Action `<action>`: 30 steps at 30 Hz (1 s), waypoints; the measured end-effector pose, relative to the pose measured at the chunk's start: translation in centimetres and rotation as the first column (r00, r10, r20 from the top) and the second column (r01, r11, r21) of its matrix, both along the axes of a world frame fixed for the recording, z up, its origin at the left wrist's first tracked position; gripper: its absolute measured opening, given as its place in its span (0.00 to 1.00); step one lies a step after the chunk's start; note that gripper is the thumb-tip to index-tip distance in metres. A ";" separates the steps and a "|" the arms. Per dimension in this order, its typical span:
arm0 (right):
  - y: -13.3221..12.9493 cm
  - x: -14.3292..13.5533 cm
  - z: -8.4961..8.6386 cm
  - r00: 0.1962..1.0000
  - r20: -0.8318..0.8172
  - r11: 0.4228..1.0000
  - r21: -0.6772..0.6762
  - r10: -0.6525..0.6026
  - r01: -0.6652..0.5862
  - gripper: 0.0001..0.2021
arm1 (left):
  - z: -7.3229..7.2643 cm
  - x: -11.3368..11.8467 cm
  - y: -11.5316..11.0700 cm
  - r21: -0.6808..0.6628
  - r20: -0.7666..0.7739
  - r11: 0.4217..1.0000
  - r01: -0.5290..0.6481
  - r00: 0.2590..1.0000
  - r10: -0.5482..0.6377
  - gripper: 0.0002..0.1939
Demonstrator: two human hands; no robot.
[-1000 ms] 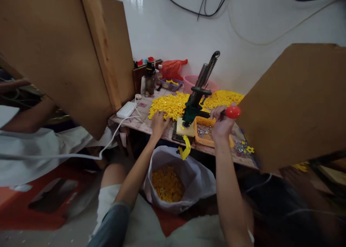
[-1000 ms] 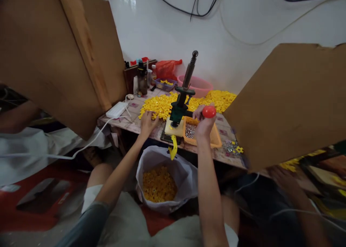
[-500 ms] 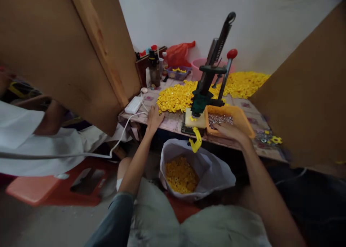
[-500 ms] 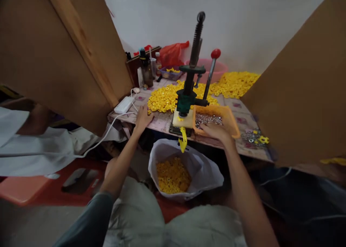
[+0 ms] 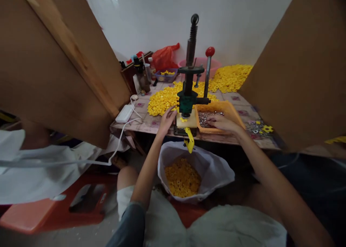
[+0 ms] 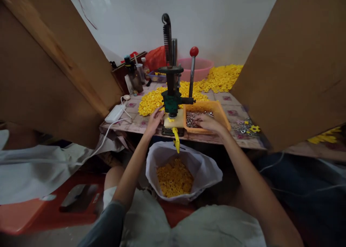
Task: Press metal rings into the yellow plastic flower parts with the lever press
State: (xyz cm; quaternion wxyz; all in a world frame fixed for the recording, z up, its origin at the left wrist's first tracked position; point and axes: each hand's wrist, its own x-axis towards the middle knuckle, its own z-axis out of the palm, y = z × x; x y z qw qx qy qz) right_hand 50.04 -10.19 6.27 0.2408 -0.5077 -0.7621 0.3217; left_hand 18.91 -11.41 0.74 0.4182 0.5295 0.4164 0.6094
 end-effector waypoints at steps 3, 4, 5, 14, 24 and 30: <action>-0.3 0.4 0.1 0.998 -0.042 0.997 -0.074 -0.038 0.035 0.06 | -0.7 0.1 0.0 0.005 -0.017 0.998 0.061 0.998 -0.061 0.34; -0.6 0.4 0.2 0.996 -0.044 0.996 -0.048 -0.082 0.080 0.06 | -0.9 0.0 0.0 0.004 -0.030 0.997 0.073 0.997 -0.073 0.34; -1.1 0.3 0.3 0.992 -0.030 0.992 0.008 -0.126 0.126 0.06 | -1.1 -0.1 0.1 0.004 -0.044 0.997 0.079 0.996 -0.078 0.33; -4.7 -6.7 1.2 0.904 0.272 0.790 0.604 -0.329 0.106 0.12 | -1.1 -0.3 0.2 0.054 -0.161 0.988 0.147 0.977 -0.136 0.26; -7.3 -8.1 1.9 0.944 0.331 0.853 0.487 0.017 -0.186 0.09 | 0.3 -0.6 -1.4 0.045 -0.151 0.938 0.345 0.930 -0.335 0.24; -6.6 -9.7 0.6 0.956 0.285 0.722 0.674 -0.065 -0.152 0.13 | 0.3 -0.6 -1.4 0.044 -0.163 0.914 0.404 0.905 -0.392 0.28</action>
